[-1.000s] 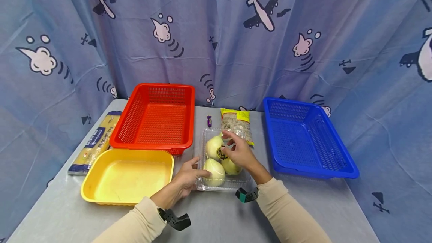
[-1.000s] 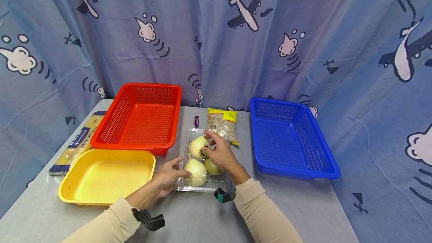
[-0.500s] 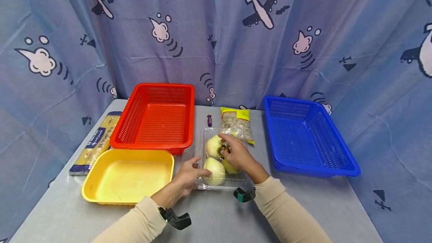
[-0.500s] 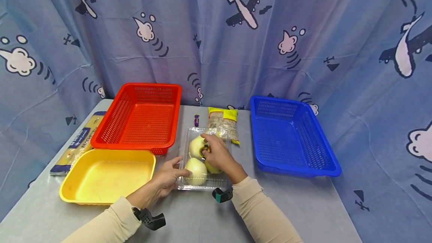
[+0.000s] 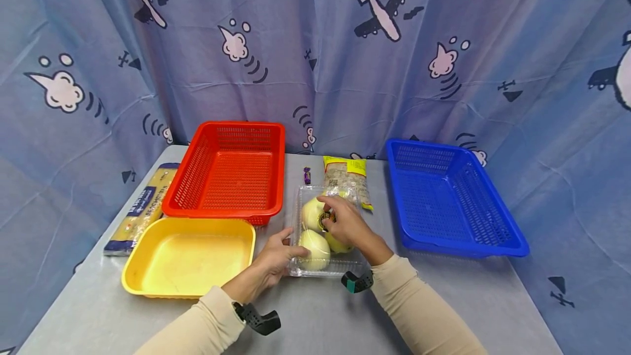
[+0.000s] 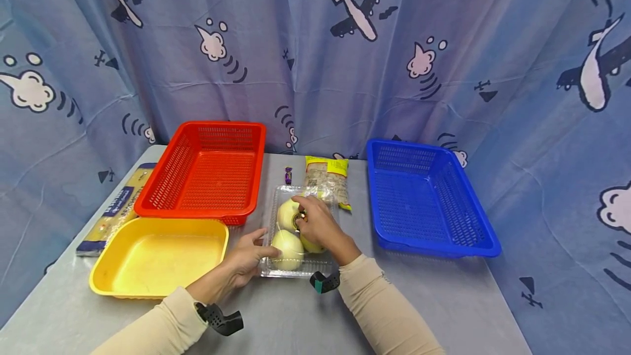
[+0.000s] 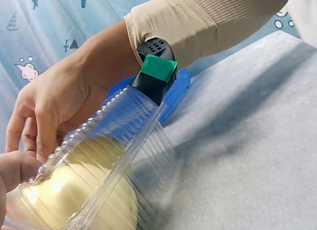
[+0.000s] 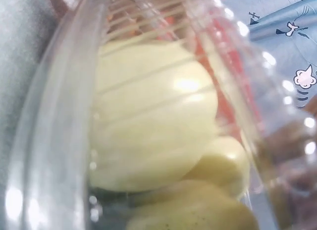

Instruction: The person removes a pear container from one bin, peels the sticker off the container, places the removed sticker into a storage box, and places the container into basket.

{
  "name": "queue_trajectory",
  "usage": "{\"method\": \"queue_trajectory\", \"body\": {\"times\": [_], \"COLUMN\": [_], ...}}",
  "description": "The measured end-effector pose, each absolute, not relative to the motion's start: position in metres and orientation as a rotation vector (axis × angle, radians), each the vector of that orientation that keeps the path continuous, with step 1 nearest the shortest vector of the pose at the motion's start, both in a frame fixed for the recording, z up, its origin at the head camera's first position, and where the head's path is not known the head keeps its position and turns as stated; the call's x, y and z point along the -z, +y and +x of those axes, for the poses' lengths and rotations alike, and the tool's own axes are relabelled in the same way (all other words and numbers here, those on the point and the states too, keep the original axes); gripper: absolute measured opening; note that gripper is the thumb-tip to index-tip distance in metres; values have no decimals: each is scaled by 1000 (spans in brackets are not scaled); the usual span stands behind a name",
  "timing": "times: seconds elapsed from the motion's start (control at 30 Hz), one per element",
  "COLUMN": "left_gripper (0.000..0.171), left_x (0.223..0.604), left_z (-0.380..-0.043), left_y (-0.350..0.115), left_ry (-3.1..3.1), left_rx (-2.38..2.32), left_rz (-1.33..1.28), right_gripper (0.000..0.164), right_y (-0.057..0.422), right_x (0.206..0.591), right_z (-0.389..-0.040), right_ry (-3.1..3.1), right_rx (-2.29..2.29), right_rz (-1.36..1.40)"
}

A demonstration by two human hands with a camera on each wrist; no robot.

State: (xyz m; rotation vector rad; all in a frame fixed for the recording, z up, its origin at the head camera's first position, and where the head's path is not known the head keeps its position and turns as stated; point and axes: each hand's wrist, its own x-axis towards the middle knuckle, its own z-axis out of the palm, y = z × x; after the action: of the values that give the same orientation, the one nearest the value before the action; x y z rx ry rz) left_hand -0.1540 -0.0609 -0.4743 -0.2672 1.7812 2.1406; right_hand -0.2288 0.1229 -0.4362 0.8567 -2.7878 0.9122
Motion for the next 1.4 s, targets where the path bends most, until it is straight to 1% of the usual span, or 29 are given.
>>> {"method": "queue_trajectory", "body": {"times": [0.23, 0.5, 0.7, 0.87, 1.27, 1.4], "left_gripper": [88, 88, 87, 88, 88, 88], "left_x": [475, 475, 475, 475, 475, 474], "left_z": [-154, -153, -154, -154, -152, -151], "left_y": [-60, -59, -59, -60, -60, -60], "left_ry": [1793, 1795, 1804, 1807, 1801, 1815], "left_rx": [-2134, -2138, -2139, -2133, -2148, -2143], "left_rz": [-264, -268, -273, -270, -256, -246], "right_gripper": [47, 54, 52, 51, 30, 21], "right_y": [123, 125, 123, 122, 122, 124], "right_x": [437, 433, 432, 432, 428, 429], "right_z": [-230, -227, -228, -227, -228, -229], "right_ry": [-2762, -2841, -2807, -2844, -2853, -2818], "right_rx": [-835, -810, -711, -727, -693, -756], "right_rz": [884, 808, 863, 844, 897, 905]}}
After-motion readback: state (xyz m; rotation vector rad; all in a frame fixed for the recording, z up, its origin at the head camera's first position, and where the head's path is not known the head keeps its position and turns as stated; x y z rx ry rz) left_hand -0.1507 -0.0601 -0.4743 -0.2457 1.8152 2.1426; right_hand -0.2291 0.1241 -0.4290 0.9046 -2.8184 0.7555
